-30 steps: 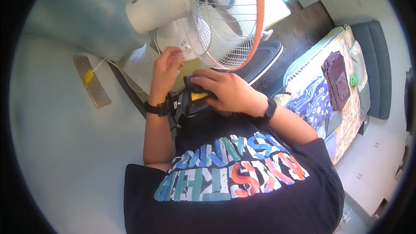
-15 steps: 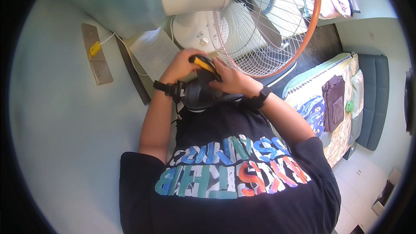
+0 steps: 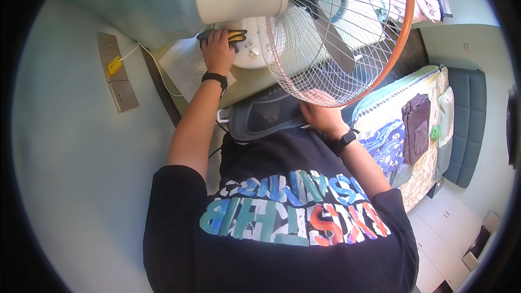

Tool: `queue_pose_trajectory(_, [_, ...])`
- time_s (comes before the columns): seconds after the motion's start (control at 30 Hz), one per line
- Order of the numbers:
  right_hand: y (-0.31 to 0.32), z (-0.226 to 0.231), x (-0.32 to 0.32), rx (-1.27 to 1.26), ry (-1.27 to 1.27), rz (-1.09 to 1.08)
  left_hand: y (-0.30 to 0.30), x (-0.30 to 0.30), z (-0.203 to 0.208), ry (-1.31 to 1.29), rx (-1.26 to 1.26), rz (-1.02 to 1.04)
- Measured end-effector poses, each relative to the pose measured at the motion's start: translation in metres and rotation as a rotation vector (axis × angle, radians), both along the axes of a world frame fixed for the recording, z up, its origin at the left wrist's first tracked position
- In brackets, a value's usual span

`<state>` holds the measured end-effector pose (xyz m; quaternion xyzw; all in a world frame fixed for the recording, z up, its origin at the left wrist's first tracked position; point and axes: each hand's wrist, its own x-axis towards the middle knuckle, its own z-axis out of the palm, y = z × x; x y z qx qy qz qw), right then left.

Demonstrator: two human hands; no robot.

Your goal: The person cleans a small electric desk fan by hand with a cloth, wiping the blades and the center of the fan grille.

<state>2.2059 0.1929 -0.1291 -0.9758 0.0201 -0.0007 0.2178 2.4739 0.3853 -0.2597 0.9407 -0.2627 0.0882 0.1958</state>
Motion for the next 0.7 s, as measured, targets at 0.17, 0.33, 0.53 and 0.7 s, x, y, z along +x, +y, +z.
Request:
queue_pose_trajectory(0.17, [-0.001, -0.003, 0.000, -0.037, -0.006, -0.012, -0.003, -0.004, -0.010, 0.041, 0.118, -0.016])
queue_pose_trajectory(0.33, [0.004, 0.000, 0.004, -0.095, -0.131, 0.015, 0.007, -0.001, 0.000, 0.123, 0.176, -0.141])
queue_pose_trajectory(0.53, [0.004, -0.003, 0.003, -0.128, -0.138, 0.009, 0.017, -0.035, 0.022, 0.216, 0.224, -0.377])
queue_pose_trajectory(0.7, [0.007, 0.005, 0.007, -0.040, -0.124, -0.047, 0.028, -0.072, 0.031, 0.488, 0.277, -0.612])
